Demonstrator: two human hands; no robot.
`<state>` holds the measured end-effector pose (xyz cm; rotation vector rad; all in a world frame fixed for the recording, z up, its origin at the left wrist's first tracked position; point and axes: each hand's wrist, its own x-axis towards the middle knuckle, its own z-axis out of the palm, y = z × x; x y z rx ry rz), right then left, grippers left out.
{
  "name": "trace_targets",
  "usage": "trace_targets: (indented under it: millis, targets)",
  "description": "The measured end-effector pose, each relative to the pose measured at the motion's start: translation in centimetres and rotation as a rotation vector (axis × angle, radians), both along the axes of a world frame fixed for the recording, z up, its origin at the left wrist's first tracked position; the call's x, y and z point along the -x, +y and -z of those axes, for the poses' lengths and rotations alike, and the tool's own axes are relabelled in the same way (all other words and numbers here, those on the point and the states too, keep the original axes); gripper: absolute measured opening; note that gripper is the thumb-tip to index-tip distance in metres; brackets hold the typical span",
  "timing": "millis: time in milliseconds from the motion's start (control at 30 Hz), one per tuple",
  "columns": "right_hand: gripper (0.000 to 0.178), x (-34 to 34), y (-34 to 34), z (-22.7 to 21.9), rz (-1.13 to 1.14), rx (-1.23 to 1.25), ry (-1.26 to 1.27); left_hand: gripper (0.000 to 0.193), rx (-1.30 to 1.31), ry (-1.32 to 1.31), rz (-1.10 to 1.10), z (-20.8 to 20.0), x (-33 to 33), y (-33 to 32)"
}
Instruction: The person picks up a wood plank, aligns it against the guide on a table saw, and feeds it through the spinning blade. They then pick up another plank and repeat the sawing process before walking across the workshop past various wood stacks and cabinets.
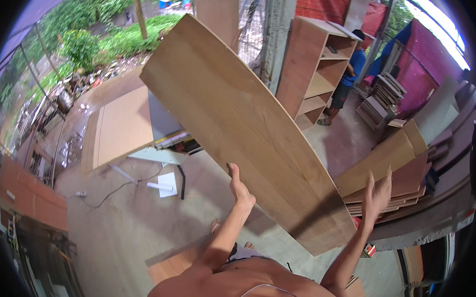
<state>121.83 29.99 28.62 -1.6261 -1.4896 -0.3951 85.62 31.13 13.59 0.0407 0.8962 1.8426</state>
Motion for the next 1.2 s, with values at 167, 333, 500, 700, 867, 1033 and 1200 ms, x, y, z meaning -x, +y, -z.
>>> trace_targets:
  millis: [167,333,500,700,867,1033,1200]
  targets:
    - [0.115,-12.2,-17.1,19.4,0.981,0.694,0.512,0.104,0.198,-0.008,0.069,0.8,1.2,-2.5]
    - [0.114,-11.4,-23.9,32.0,0.418,0.477,1.330,0.102,0.287,-0.068,0.154,3.8,3.7,-5.5]
    - [0.096,-5.0,-27.8,32.9,0.233,0.297,1.595,0.101,0.361,-0.025,0.165,6.2,6.9,-7.1]
    - [0.086,1.1,-32.1,28.4,0.283,0.290,1.496,0.099,0.463,0.000,0.222,9.7,12.4,-6.5]
    - [0.078,4.8,-35.1,25.9,0.333,0.313,1.412,0.098,0.489,-0.025,0.283,11.0,15.5,-6.8]
    - [0.062,4.9,-36.7,24.0,0.206,0.286,1.463,0.090,0.425,-0.065,0.378,10.6,16.4,-5.0]
    - [0.056,5.5,-36.1,24.6,0.176,0.234,1.488,0.078,0.340,-0.040,0.501,10.7,17.0,-3.5]
